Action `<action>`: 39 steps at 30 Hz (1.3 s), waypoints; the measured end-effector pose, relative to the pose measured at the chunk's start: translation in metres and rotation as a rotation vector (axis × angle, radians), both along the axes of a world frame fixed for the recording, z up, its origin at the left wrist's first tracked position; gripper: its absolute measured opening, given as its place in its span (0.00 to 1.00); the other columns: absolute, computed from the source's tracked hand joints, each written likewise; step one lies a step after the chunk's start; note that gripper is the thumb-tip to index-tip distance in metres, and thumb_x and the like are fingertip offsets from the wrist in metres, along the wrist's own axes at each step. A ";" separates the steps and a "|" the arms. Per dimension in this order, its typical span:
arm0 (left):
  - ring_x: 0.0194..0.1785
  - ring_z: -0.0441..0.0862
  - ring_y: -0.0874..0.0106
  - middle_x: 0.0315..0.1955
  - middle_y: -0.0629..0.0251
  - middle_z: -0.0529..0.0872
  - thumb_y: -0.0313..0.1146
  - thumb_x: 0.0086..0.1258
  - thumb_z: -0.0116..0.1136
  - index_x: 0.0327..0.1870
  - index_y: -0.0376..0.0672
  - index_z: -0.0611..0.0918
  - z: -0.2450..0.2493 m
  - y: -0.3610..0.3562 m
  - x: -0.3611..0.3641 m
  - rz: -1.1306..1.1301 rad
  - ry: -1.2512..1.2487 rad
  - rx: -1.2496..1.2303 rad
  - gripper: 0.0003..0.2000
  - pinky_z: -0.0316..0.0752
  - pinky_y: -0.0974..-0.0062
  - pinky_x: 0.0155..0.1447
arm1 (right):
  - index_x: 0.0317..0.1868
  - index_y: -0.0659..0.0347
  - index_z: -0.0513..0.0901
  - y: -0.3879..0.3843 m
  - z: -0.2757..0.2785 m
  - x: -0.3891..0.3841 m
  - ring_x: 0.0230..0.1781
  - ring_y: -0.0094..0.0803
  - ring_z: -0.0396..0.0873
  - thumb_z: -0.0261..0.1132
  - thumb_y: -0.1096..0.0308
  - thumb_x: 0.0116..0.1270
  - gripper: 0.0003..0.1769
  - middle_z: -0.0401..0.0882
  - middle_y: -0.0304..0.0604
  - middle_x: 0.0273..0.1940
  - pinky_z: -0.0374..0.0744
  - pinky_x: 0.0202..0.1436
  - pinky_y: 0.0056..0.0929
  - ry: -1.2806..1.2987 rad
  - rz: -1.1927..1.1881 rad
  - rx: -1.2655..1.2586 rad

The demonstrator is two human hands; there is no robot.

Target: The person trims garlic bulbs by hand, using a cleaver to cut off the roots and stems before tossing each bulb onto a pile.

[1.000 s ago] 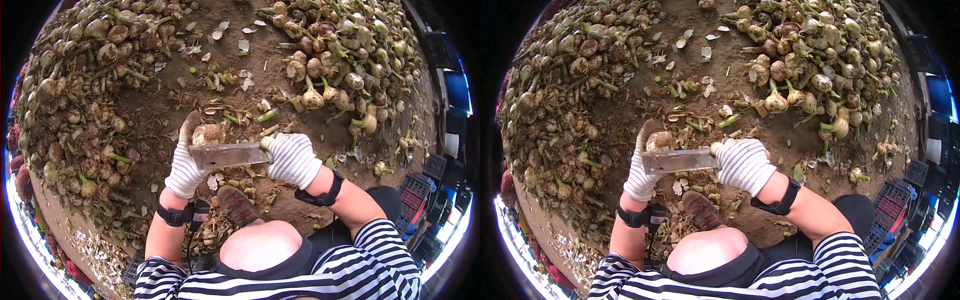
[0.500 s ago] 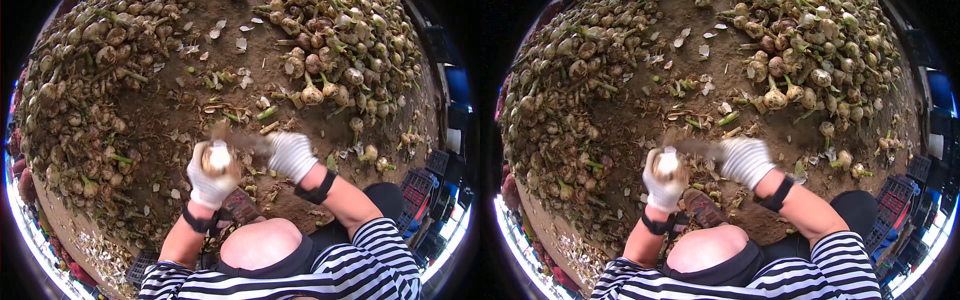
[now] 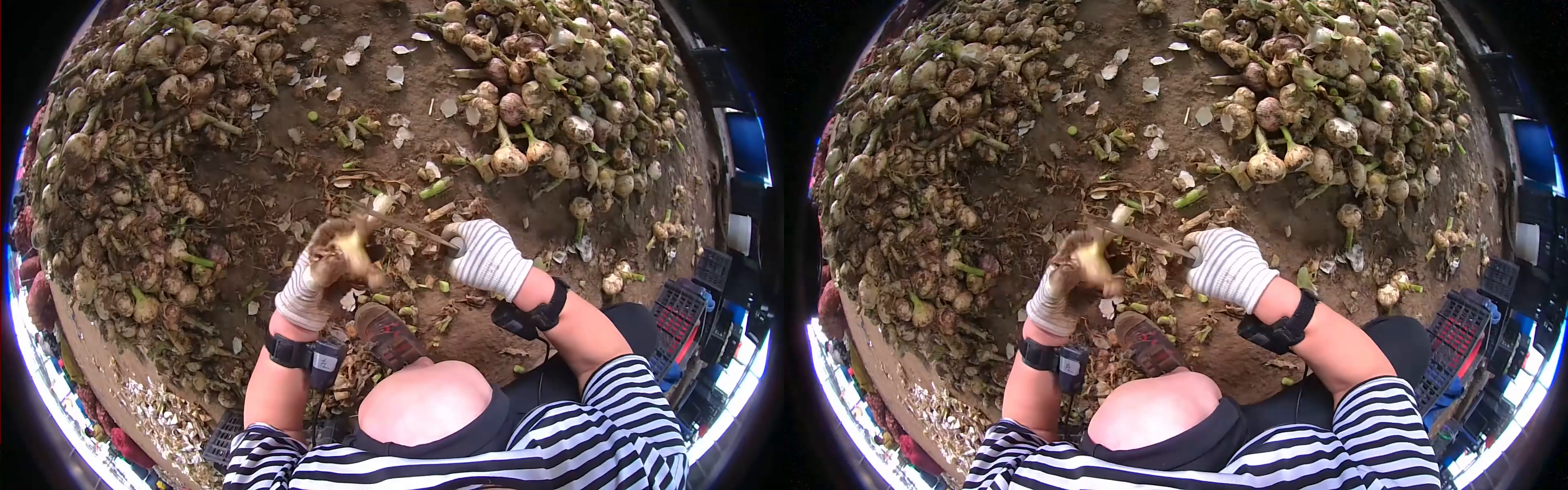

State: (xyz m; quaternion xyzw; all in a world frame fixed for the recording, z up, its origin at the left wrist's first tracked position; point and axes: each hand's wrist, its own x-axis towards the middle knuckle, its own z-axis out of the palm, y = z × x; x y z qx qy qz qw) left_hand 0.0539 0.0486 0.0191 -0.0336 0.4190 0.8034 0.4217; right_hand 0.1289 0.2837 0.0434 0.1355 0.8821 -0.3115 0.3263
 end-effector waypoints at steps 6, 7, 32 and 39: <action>0.32 0.80 0.75 0.36 0.63 0.81 0.34 0.49 0.65 0.56 0.35 0.74 0.024 0.008 -0.003 -0.180 -0.216 -0.239 0.30 0.76 0.81 0.36 | 0.37 0.61 0.82 -0.004 0.007 -0.006 0.33 0.50 0.80 0.59 0.64 0.47 0.16 0.80 0.55 0.28 0.78 0.37 0.41 0.102 0.138 0.022; 0.28 0.77 0.77 0.33 0.65 0.80 0.30 0.54 0.63 0.53 0.35 0.76 0.017 0.008 -0.001 -0.189 -0.207 -0.226 0.23 0.73 0.83 0.31 | 0.36 0.62 0.82 -0.006 0.008 -0.010 0.33 0.50 0.80 0.60 0.64 0.46 0.16 0.80 0.54 0.29 0.78 0.38 0.43 0.059 0.147 0.024; 0.59 0.74 0.53 0.59 0.44 0.73 0.57 0.56 0.62 0.64 0.31 0.65 -0.044 -0.176 -0.096 0.438 0.079 -2.120 0.43 0.70 0.62 0.60 | 0.40 0.59 0.83 0.004 -0.040 0.000 0.30 0.49 0.79 0.58 0.67 0.48 0.17 0.80 0.55 0.28 0.78 0.36 0.37 0.139 -0.153 0.015; 0.52 0.78 0.57 0.53 0.48 0.75 0.58 0.58 0.60 0.63 0.34 0.66 -0.067 -0.169 -0.137 1.051 -0.233 -1.312 0.40 0.76 0.62 0.50 | 0.41 0.59 0.83 0.001 -0.047 0.006 0.32 0.50 0.79 0.60 0.66 0.49 0.18 0.81 0.55 0.30 0.78 0.38 0.37 0.166 -0.144 0.009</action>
